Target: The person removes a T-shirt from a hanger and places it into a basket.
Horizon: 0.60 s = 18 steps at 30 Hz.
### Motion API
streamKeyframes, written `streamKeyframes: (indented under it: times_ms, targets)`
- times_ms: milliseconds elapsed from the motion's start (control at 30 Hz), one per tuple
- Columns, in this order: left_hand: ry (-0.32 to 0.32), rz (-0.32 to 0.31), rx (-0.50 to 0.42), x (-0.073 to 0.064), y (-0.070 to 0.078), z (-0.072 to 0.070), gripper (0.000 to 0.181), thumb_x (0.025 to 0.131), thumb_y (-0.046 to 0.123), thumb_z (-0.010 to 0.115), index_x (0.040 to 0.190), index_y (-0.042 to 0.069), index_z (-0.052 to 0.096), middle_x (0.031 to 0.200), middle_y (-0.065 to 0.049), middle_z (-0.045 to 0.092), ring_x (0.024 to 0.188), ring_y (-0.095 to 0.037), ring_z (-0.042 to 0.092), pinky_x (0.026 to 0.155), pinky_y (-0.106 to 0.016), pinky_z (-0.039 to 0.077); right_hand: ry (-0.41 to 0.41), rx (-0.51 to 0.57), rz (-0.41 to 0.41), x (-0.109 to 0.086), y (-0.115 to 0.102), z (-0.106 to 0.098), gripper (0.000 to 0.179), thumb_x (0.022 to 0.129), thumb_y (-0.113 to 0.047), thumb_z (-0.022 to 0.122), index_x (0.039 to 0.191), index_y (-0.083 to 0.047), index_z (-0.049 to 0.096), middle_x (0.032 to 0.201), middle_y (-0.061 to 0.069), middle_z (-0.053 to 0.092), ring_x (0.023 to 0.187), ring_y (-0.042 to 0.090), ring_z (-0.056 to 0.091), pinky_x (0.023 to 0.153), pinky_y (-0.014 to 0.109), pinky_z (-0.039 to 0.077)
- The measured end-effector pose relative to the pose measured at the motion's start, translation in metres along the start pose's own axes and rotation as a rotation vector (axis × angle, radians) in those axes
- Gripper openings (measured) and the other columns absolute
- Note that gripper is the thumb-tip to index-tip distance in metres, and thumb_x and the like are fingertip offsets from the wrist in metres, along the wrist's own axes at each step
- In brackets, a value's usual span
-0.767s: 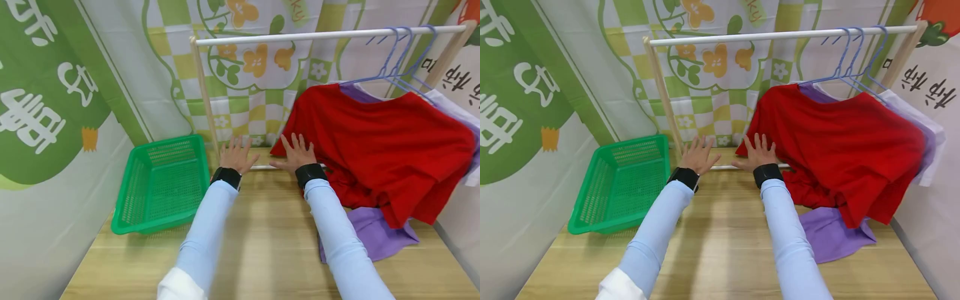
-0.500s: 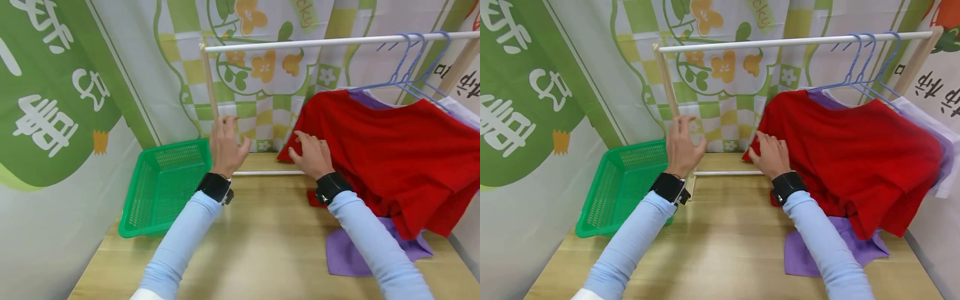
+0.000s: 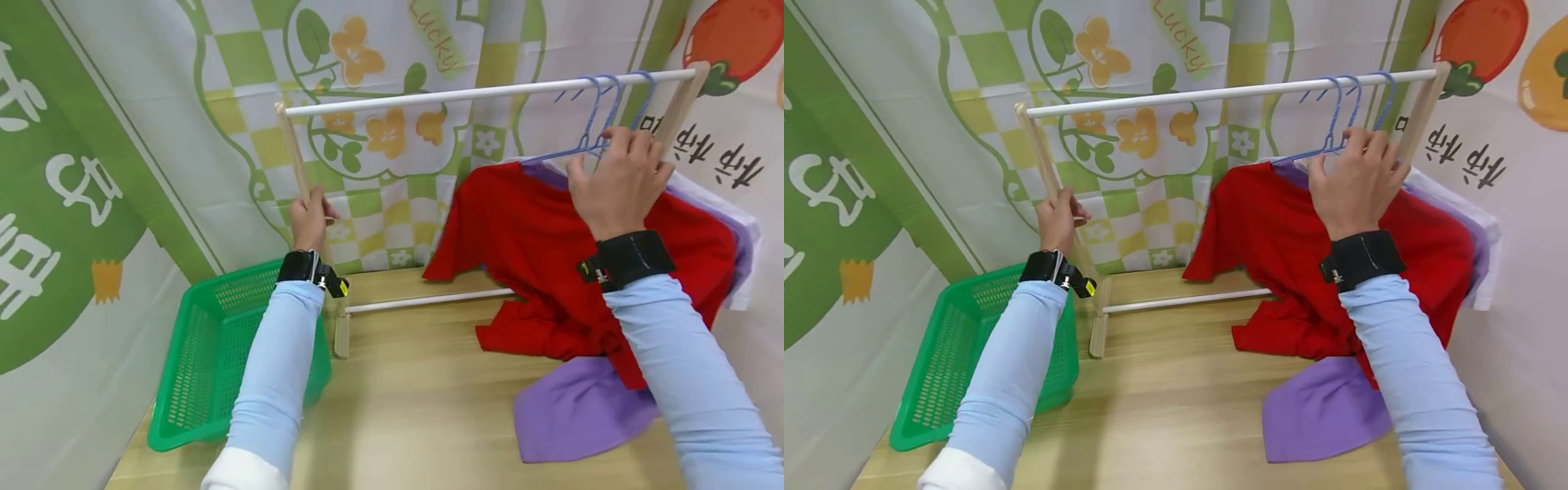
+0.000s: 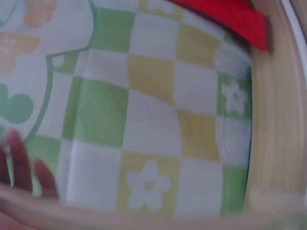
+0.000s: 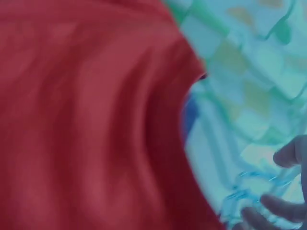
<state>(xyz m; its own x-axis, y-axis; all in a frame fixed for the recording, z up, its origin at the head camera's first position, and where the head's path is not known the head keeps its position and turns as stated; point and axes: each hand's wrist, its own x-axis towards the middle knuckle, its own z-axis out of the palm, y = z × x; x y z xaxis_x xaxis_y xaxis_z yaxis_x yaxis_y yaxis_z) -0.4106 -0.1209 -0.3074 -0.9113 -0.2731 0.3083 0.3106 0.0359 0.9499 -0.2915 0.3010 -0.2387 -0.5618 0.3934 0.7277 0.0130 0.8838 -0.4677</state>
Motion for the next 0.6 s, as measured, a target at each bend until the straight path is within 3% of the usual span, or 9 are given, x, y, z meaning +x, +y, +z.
streamKeyframes:
  times_ms: [133,267,400,500,600]
  targets:
    - [0.111,0.011,-0.024,-0.006,-0.015,-0.007,0.053,0.108,0.038,0.057,0.061,0.020,0.038,0.050,0.014,0.035,0.045,-0.002,0.032,0.048,-0.021,0.029,-0.053,-0.007,-0.019,0.005,0.008,0.014,0.050,0.105,-0.040,0.054,0.126,0.003,0.068,0.125,0.028,0.065,0.121,0.048,0.056,0.099,0.066,0.043]
    - [0.165,0.025,0.011,-0.010,-0.024,-0.011,0.054,0.108,0.039,0.057,0.062,0.020,0.036,0.051,0.014,0.032,0.045,-0.005,0.028,0.048,-0.023,0.024,-0.063,-0.005,-0.052,0.012,0.003,0.025,0.052,0.104,-0.046,0.057,0.110,0.003,0.074,0.113,0.028,0.067,0.110,0.049,0.060,0.084,0.063,0.047]
    - [0.164,0.063,-0.006,-0.008,-0.026,-0.008,0.054,0.108,0.035,0.057,0.059,0.020,0.038,0.050,0.014,0.034,0.043,-0.004,0.030,0.047,-0.022,0.025,-0.100,-0.020,-0.056,0.026,-0.010,0.022,0.052,0.105,-0.044,0.054,0.107,0.003,0.077,0.106,0.027,0.072,0.103,0.048,0.063,0.071,0.054,0.045]
    - [0.146,0.088,-0.023,-0.007,-0.023,-0.002,0.056,0.109,0.034,0.057,0.058,0.021,0.038,0.049,0.016,0.034,0.042,-0.001,0.029,0.047,-0.021,0.025,-0.082,-0.026,-0.096,0.035,-0.025,0.008,0.053,0.106,-0.042,0.051,0.111,0.003,0.078,0.105,0.027,0.073,0.100,0.045,0.063,0.067,0.048,0.044]
    - [0.110,0.089,-0.031,-0.015,-0.007,0.004,0.054,0.110,0.030,0.055,0.059,0.018,0.038,0.049,0.016,0.033,0.042,0.001,0.027,0.048,-0.020,0.025,-0.041,-0.022,-0.155,0.040,-0.043,-0.012,0.056,0.106,-0.042,0.049,0.115,0.005,0.077,0.106,0.028,0.072,0.097,0.045,0.061,0.064,0.042,0.040]
